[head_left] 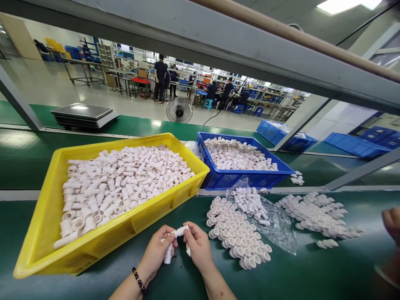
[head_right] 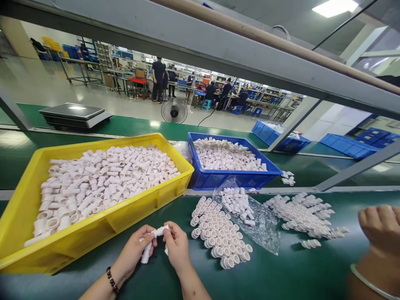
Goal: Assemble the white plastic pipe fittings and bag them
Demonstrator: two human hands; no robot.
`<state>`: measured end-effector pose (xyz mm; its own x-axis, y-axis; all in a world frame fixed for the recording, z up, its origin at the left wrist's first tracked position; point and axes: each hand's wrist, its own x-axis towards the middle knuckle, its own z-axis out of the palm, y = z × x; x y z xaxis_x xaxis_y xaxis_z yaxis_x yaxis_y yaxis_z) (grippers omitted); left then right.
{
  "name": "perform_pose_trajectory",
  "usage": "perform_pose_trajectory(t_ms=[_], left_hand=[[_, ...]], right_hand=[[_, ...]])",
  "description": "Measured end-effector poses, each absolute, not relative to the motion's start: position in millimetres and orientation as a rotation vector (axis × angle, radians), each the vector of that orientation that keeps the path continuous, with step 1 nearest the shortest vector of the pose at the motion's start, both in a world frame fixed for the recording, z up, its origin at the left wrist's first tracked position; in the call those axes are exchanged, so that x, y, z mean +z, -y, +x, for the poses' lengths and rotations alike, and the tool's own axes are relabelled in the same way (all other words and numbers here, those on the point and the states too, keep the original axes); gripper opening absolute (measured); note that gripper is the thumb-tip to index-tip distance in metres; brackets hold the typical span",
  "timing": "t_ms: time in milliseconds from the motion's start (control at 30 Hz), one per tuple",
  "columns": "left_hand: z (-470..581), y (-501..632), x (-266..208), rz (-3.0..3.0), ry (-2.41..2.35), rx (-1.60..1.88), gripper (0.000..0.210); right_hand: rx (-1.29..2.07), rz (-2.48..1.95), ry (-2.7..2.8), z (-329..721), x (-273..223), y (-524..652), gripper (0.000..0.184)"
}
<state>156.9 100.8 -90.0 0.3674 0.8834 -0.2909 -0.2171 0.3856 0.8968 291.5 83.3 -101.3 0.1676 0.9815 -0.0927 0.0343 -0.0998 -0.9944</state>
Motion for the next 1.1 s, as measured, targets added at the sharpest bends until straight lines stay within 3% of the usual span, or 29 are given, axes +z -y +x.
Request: perform_pose_trajectory(t_ms=[433,700,967,1100], left_hand=[[143.9,-110.8,-89.9,0.305,-0.771,0.810,0.040],[149.3,-102.8,-85.2,0.329,-0.742,0.782,0.032],[150.7,-105.7,-89.0,0.490,-0.744,0.738,0.035],[151.3,-106.5,-93.3,0.557,-0.702,0.773,0.028]], right_hand=[[0.416,-1.915,1.681,328.6,-17.6,-32.2,0.019],[0.119,-2.309,1.659,362.6,-46.5,-18.6,0.023],[0.199,-2.163,1.465,368.3,-50.3,-19.3,0.034],[0.542,-1.781,1.177,350.0,-24.6,-17.6,0.029]])
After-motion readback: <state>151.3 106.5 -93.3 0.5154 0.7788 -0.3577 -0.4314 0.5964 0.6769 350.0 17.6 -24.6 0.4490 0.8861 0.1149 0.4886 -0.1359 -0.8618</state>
